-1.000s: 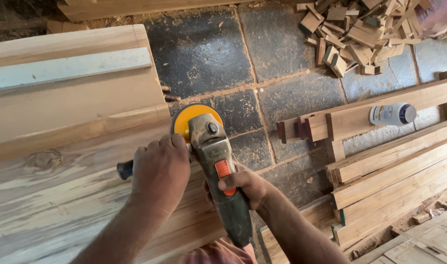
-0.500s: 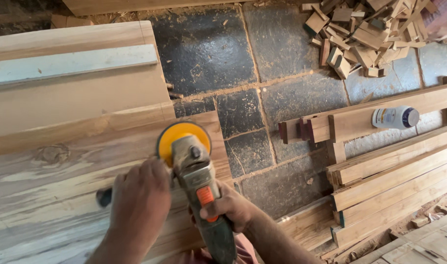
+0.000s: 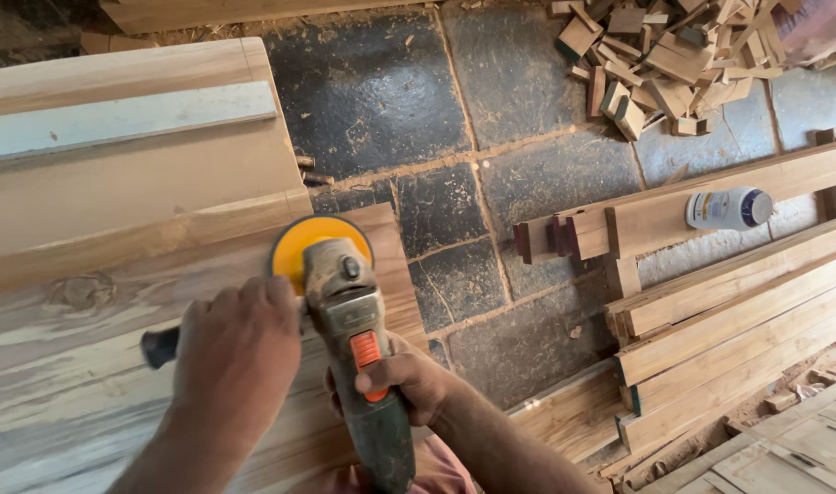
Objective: The person uses an angle grinder with a sanding disc to smooth the surface of a wooden plank. They move the tool back and forth across the wood, covering different areas to even out the surface.
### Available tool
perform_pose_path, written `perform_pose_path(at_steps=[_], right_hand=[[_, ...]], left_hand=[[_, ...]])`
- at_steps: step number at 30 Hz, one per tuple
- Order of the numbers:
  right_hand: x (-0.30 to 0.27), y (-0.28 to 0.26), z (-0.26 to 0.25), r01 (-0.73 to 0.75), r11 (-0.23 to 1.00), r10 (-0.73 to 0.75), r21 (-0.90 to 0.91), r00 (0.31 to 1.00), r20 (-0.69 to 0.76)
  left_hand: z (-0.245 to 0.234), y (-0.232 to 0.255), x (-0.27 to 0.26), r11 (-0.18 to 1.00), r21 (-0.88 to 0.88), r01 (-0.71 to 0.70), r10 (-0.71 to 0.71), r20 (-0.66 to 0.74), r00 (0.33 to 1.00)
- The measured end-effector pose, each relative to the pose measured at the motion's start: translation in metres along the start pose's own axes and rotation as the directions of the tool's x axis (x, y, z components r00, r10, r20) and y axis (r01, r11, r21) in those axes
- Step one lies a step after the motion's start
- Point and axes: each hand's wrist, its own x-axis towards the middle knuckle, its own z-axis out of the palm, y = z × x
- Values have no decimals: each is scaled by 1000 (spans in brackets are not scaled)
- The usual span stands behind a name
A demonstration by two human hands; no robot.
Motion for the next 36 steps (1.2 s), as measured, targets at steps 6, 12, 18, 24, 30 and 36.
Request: perform_pose_path(at_steps=[6, 12, 18, 24, 30, 36], right_hand=[[6, -8, -1, 88, 993, -94, -79, 992, -87], [12, -23, -11, 83, 997, -83, 6, 995, -55], [17, -21, -2, -37, 995, 36, -97, 999, -13], [7, -34, -3, -67, 954, 20, -293, 987, -161], [-24, -42, -21, 44, 978, -77, -205, 985, -157], [-48, -33, -36, 95, 990, -111, -106, 981, -158]], left_hand=[[7, -2, 25, 995, -73, -74, 58, -205, 977], [1, 2, 47, 996, -29, -86, 78, -223, 972], [9, -8, 0, 998, -40, 46, -54, -218, 974], [31, 3, 4, 986, -163, 29, -66, -231, 971], [24, 38, 32, 972, -222, -71, 31, -178, 984], [12, 61, 39, 968, -215, -129, 102, -133, 986]])
